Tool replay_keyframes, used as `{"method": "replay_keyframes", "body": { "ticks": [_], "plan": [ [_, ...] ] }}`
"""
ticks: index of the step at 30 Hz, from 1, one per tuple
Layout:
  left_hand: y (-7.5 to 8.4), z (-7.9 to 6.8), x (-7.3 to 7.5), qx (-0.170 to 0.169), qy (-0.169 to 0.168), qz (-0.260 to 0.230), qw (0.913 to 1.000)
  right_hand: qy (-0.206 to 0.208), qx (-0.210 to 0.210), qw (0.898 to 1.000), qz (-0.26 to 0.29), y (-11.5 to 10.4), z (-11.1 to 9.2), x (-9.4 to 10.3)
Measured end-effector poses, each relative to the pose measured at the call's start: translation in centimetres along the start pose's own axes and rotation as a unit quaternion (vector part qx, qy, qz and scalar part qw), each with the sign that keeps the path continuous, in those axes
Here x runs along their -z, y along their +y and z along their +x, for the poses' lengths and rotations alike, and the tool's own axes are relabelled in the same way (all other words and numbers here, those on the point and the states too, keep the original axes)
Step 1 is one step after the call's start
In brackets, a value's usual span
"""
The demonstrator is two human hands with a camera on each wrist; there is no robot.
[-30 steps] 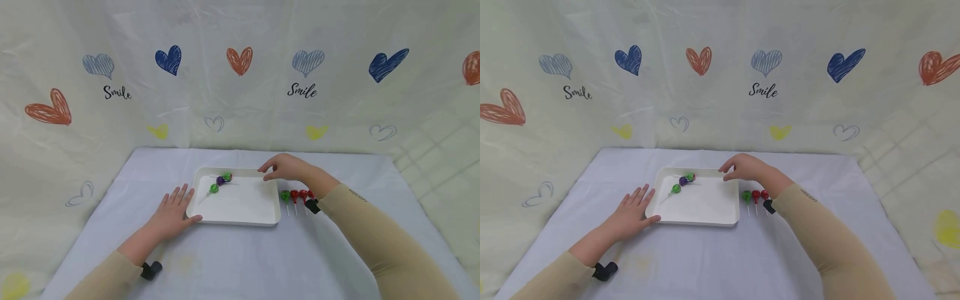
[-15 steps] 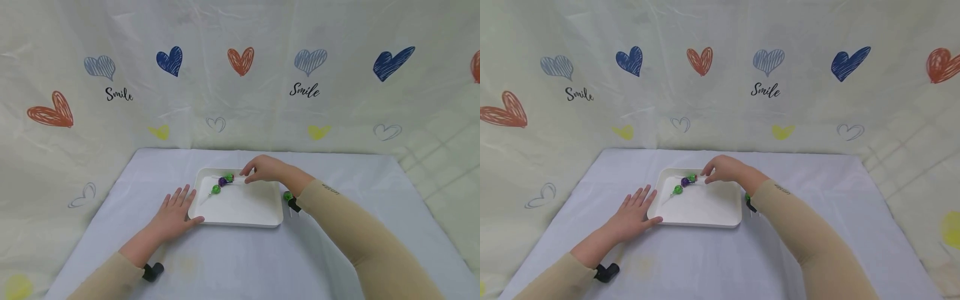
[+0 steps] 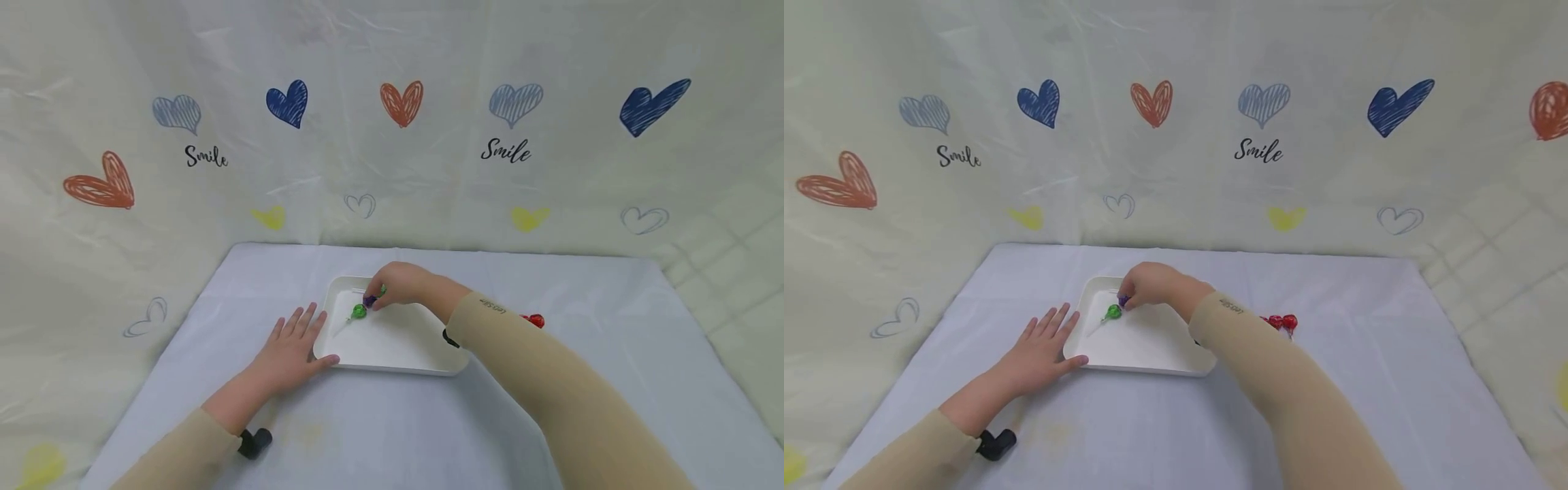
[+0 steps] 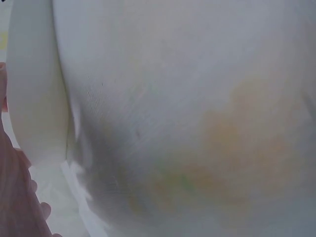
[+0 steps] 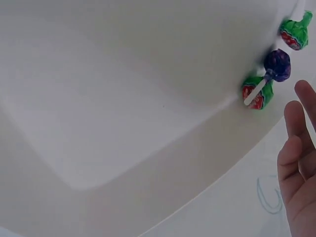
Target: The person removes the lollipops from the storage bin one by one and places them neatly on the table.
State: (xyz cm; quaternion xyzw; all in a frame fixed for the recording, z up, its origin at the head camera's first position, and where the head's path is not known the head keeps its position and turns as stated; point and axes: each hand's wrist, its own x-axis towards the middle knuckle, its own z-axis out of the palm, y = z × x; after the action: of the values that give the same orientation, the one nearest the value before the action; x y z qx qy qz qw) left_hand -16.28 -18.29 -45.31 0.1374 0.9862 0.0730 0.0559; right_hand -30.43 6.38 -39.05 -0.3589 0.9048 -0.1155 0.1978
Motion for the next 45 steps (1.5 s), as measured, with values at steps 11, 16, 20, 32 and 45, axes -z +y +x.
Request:
{"method": "replay_keyframes", "body": {
  "ticks": [11,16,20,32,45],
  "plan": [
    [0.5,0.0,0.4,-0.010,-0.001,-0.009,0.9999,0.000,0.015,0.998,-0.056,-1.0,1.5,-1.1],
    [0.5,0.2,0.3,-0.009,-0.005,-0.006,0.9999,-0.008,0.017,0.997,-0.068,-1.3,2.0,-1.6],
    [0.5,0.3,0.1,-0.010,-0.003,-0.002,0.9999,-0.020,0.018,0.996,-0.079,-1.4,2.3,-2.0],
    [0.5,0.1,0.4,-0.005,-0.009,0.007,0.9999,-0.040,0.031,0.996,-0.072,-1.5,1.4,-2.4],
    [0.6,-0.2,0.9,0.004,-0.016,0.007,0.9998,-0.053,0.034,0.995,-0.082,-1.0,-1.3,-2.1]
  ]
}}
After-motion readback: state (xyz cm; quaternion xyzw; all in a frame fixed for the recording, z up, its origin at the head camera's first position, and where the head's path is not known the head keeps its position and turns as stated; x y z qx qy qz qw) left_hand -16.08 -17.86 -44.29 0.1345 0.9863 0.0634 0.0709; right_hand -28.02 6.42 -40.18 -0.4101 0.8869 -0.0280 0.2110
